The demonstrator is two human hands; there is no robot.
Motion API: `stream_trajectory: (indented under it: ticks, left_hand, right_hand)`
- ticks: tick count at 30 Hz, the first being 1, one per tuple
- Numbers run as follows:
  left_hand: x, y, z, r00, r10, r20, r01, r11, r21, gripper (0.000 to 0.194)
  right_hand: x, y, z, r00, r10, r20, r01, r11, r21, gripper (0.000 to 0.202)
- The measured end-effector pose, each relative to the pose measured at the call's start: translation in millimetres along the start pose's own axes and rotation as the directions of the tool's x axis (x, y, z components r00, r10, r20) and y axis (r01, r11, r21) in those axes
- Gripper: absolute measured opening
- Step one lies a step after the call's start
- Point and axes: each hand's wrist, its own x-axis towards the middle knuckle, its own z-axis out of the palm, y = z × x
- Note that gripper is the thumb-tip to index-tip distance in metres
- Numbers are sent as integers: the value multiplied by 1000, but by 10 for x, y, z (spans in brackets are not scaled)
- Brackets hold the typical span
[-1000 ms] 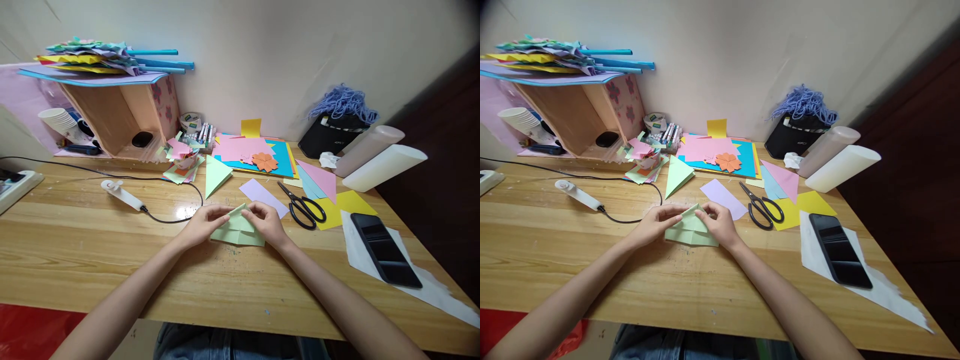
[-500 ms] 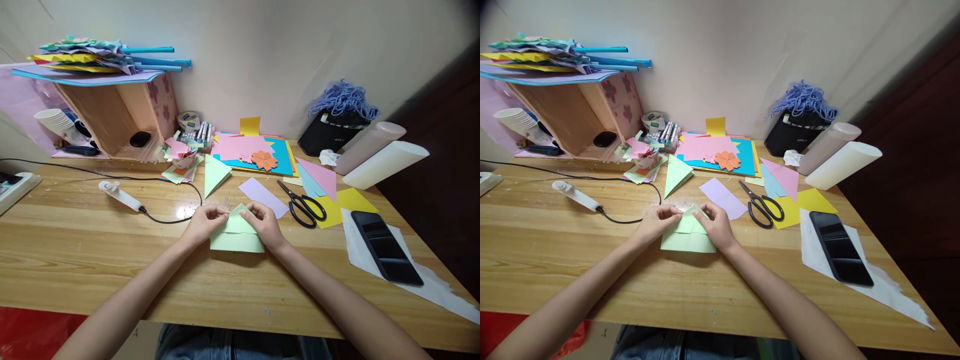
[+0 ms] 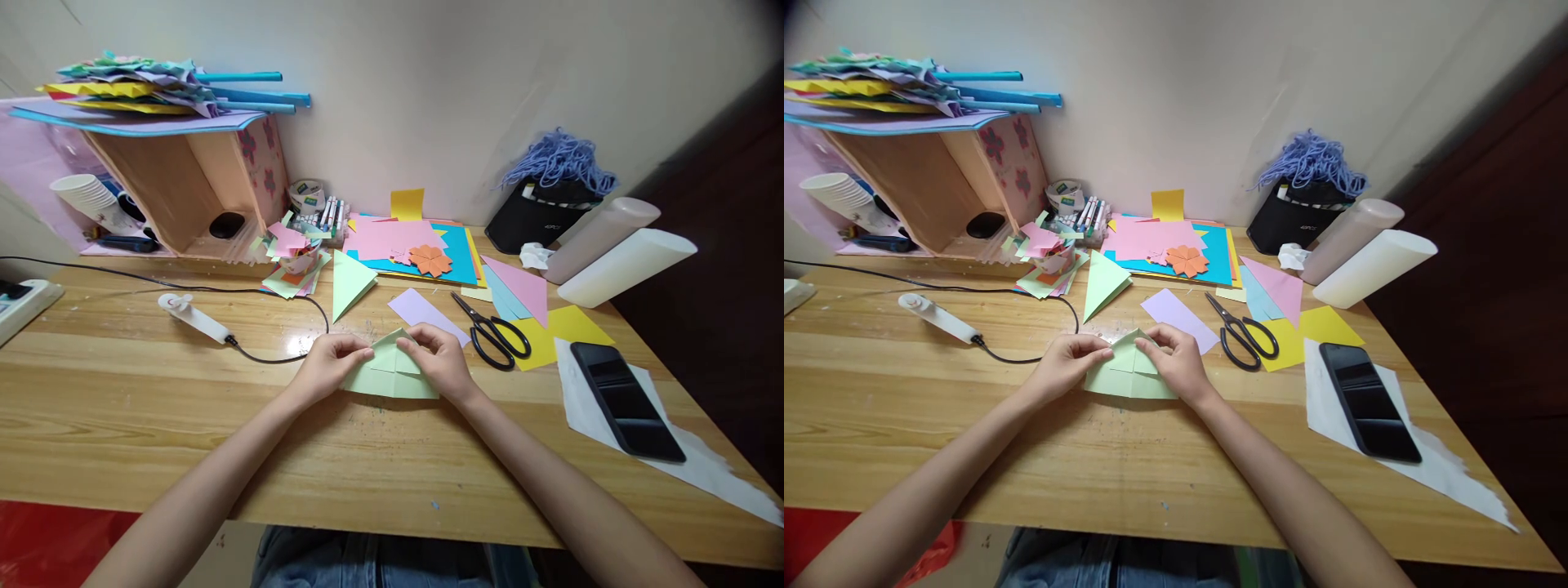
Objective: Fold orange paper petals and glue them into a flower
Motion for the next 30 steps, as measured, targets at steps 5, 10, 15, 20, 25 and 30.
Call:
stream_trajectory:
  ticks: [5,10,15,20,25,30]
  left_hand:
    - [18,-21,-63,994,20,110,-7,992,-123,26]
    - [-12,51,-129,978,112,174,-87,985,-146,37]
    - [-51,31,-66,903,427,53,-430,892,140,23]
    - [-31,-127,-25,687,726,1,-631,596,497,20]
    - [3,-187,-58,743,614,267,-612,460,643,26]
    - [28,-193,-69,826,443,347,-555,541,631,21]
  right_hand:
    - [36,28,-51,997,-35,-66,34,999,-24,19]
    - [21,2,-83,975,-206,-82,186,961,-203,12]
    - [-53,-3,-68,725,-672,150,668,633,-391,16]
    - [-48,57,-129,508,-769,388,802,258,-539,23]
    - [23,131,-163,539,-585,606,815,180,-551,25]
    - [74,213,-170,632,-492,600,775,430,-464,20]
